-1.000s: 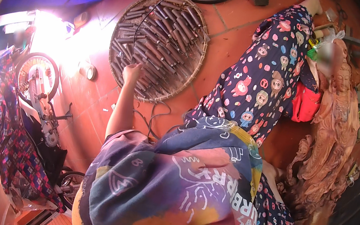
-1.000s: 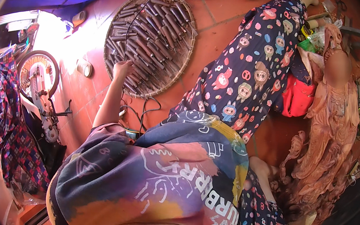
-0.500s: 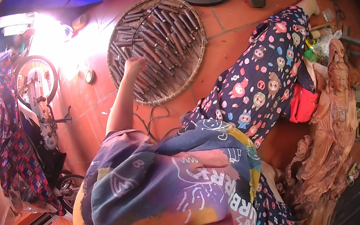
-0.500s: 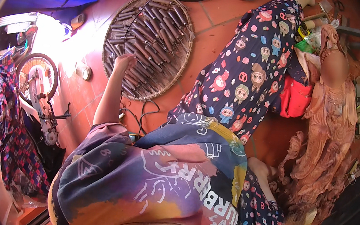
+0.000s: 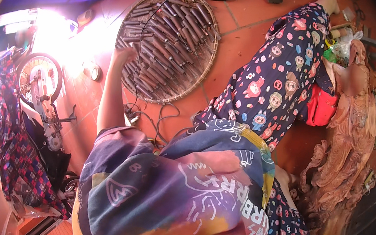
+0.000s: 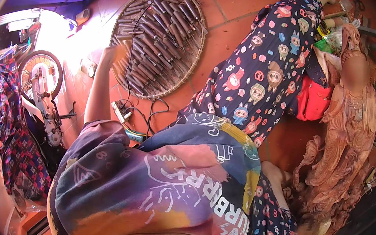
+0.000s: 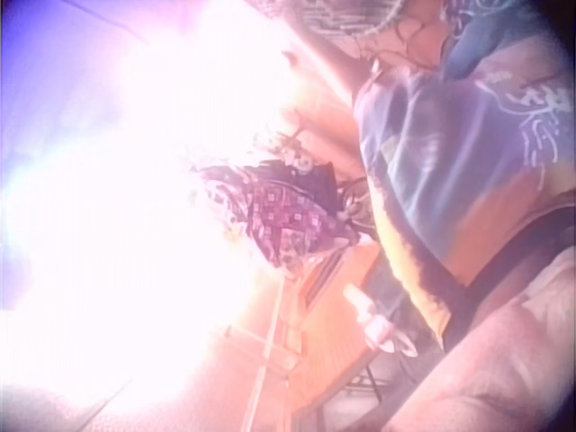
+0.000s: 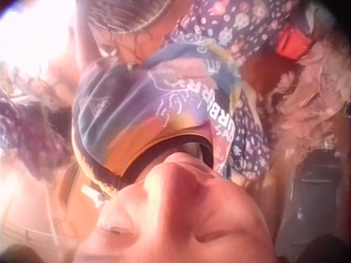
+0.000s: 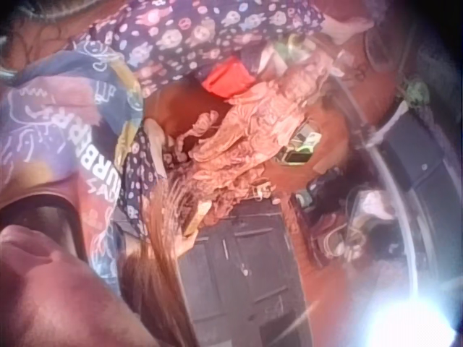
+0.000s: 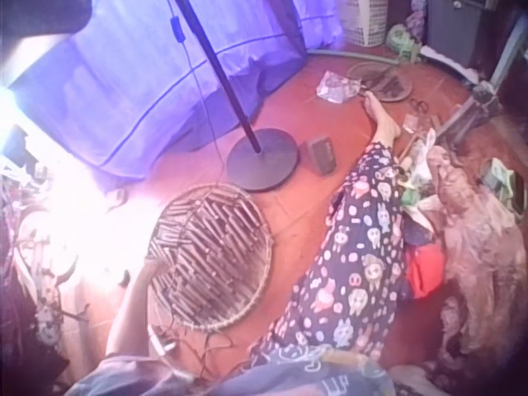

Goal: The person is carving a detailed wooden sculpture of a figure, using a chisel and mallet to shape the wood. They are sitting on the floor, holding the sculpture between their legs, and carefully chiseling away at the details.

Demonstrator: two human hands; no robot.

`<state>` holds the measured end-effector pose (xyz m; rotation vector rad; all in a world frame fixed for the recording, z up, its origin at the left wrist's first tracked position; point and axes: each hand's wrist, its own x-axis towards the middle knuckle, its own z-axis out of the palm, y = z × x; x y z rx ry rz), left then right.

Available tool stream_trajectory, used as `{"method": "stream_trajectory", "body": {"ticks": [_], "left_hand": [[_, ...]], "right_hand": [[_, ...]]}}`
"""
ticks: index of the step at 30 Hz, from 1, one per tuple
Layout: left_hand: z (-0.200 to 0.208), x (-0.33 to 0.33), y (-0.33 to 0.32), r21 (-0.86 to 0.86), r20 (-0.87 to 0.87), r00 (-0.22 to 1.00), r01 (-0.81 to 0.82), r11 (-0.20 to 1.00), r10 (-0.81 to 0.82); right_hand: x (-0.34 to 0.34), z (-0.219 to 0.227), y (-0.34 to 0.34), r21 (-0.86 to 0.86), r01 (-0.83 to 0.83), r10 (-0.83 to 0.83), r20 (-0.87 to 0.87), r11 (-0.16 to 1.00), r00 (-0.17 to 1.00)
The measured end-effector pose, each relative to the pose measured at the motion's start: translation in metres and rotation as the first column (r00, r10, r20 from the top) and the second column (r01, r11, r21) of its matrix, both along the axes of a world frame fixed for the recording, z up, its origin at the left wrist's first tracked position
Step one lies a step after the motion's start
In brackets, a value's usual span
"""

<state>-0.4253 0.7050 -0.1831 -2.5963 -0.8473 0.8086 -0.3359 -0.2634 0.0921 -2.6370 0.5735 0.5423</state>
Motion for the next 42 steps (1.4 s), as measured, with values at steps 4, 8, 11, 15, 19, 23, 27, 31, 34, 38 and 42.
{"method": "stream_trajectory", "body": {"ticks": [4, 8, 11, 15, 19, 23, 27, 31, 34, 38, 42], "left_hand": [[-0.034, 0.007, -0.1, -0.375, -0.449, 0.87, 0.024, 0.927, -0.205], [-0.022, -0.103, -0.107, -0.896, -0.39, 0.182, -0.302, -0.326, 0.903], [-0.041, -0.057, -0.169, -0.81, -0.332, 0.175, -0.557, -0.185, 0.927], [-0.062, -0.044, -0.193, -0.787, -0.097, 0.145, -0.617, 0.013, 0.985], [-0.087, -0.053, -0.189, -0.521, 0.053, 0.966, 0.243, 0.818, -0.253], [-0.051, -0.065, -0.172, -0.788, 0.226, 0.972, 0.14, 0.6, 0.071], [-0.016, -0.029, -0.153, -0.895, -0.438, 0.094, -0.14, -0.424, 0.894], [0.065, 0.111, -0.226, -0.797, -0.111, 0.589, 0.429, -0.426, 0.801], [0.14, 0.233, -0.326, -0.874, 0.232, 0.748, 0.441, -0.204, 0.622], [0.196, 0.355, -0.452, -0.698, 0.543, 0.787, 0.617, -0.364, 0.293], [0.215, 0.419, -0.565, -0.569, 0.732, 0.674, 0.685, -0.455, 0.101]], "right_hand": [[-0.018, 0.03, 0.011, -0.138, 0.051, -0.043, 0.056, 0.989, 0.997], [-0.007, 0.013, 0.006, -0.047, 0.007, -0.007, 0.014, 0.999, 1.0], [-0.014, 0.02, 0.01, -0.069, 0.021, -0.017, 0.046, 0.997, 0.999], [-0.001, 0.026, -0.003, -0.025, -0.029, 0.03, 0.049, 0.999, 0.998], [0.012, 0.04, -0.036, -0.173, 0.081, -0.072, 0.057, 0.982, 0.996], [0.014, 0.046, -0.024, -0.454, 0.11, -0.085, 0.076, 0.884, 0.993], [0.01, 0.037, -0.021, -0.414, 0.124, -0.088, 0.105, 0.902, 0.991], [0.005, 0.034, -0.016, -0.313, 0.169, -0.138, 0.121, 0.935, 0.983], [0.006, 0.03, -0.017, -0.267, 0.183, -0.155, 0.122, 0.946, 0.98], [0.007, 0.028, -0.02, -0.193, 0.176, -0.159, 0.104, 0.965, 0.982], [0.006, 0.021, -0.022, -0.152, 0.146, -0.125, 0.137, 0.978, 0.983]]}}
